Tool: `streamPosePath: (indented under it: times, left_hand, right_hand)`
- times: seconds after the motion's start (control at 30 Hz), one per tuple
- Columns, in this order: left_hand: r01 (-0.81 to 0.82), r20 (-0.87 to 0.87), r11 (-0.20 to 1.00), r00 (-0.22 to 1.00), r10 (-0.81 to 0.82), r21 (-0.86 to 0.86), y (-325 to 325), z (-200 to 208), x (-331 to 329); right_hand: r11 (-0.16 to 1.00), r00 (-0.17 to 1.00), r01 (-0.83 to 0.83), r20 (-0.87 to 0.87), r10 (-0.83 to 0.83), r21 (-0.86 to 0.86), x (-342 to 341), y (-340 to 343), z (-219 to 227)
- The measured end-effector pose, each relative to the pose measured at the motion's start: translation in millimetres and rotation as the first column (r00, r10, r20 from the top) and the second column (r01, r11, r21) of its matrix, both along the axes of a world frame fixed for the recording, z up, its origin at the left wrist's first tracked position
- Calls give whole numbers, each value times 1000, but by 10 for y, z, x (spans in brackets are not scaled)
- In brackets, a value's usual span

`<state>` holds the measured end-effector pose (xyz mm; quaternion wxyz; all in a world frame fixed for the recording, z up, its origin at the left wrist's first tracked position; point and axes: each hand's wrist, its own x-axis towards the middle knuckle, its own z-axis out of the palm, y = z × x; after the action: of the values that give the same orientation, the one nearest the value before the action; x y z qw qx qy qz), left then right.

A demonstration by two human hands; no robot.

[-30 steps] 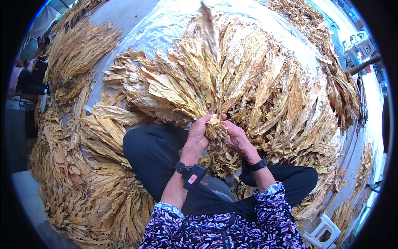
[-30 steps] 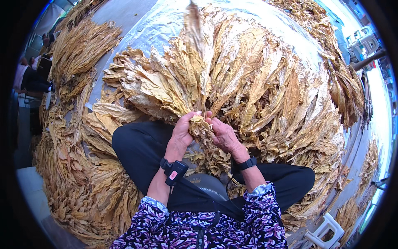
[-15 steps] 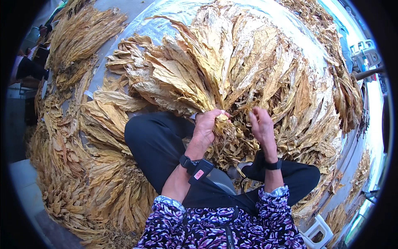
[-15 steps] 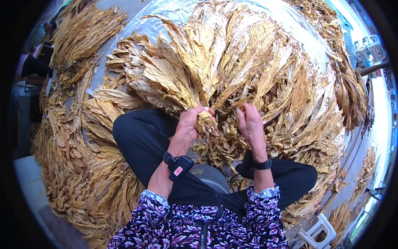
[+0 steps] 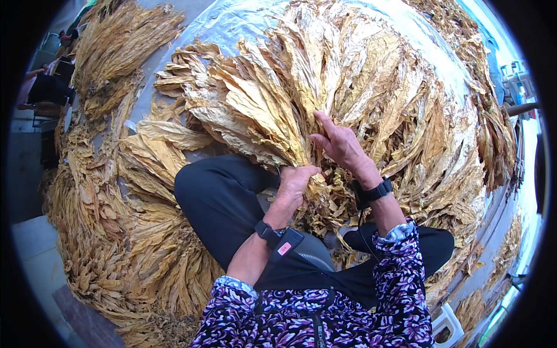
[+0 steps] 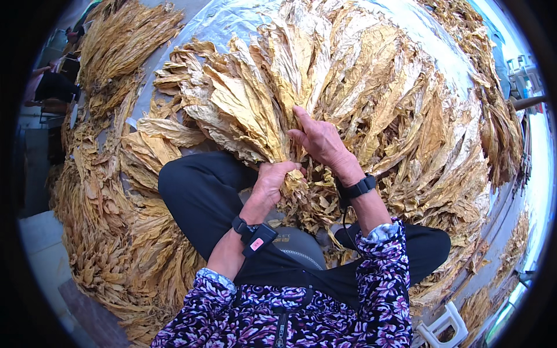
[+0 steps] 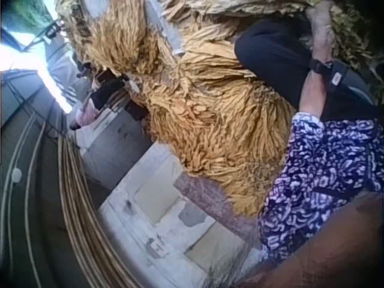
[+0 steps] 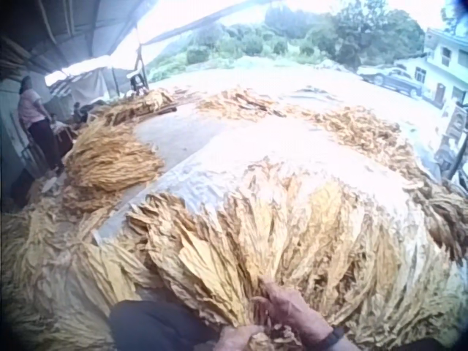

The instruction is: The person sits cross-legged on the floor and repeatedly picks up dried tobacco leaves, removes stems, and separates leaf material by hand. The person places processed leaf pieces into a pile on the floor and continues handling additional leaves from a large surrounding pile.

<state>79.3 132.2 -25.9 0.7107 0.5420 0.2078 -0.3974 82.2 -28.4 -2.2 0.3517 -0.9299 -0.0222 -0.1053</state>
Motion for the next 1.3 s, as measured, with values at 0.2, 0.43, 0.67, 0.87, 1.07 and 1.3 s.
streamPosePath:
  times: [0.2,0.43,0.67,0.87,1.07,1.3]
  left_hand:
    - [29,84,997,996,-35,74,-5,-188,-49]
    - [63,116,990,990,-78,126,43,-361,-92]
    - [58,53,995,997,-63,78,-14,-100,-68]
    - [-39,221,995,975,17,95,-53,-251,-95]
    - [69,111,984,990,-88,167,12,-336,-83]
    - [35,21,992,999,-37,118,-55,-133,-80]
  right_hand:
    - [986,990,-139,2,140,-91,65,-54,-1]
    - [973,989,-77,110,103,-216,200,-409,-92]
    - [702,782,569,18,-623,-429,-304,-1057,-237]
    - [983,996,80,12,-83,164,-391,142,-100]
    - [905,940,329,190,-285,-270,-170,-609,-521]
    - [976,989,22,146,11,-218,49,-168,-27]
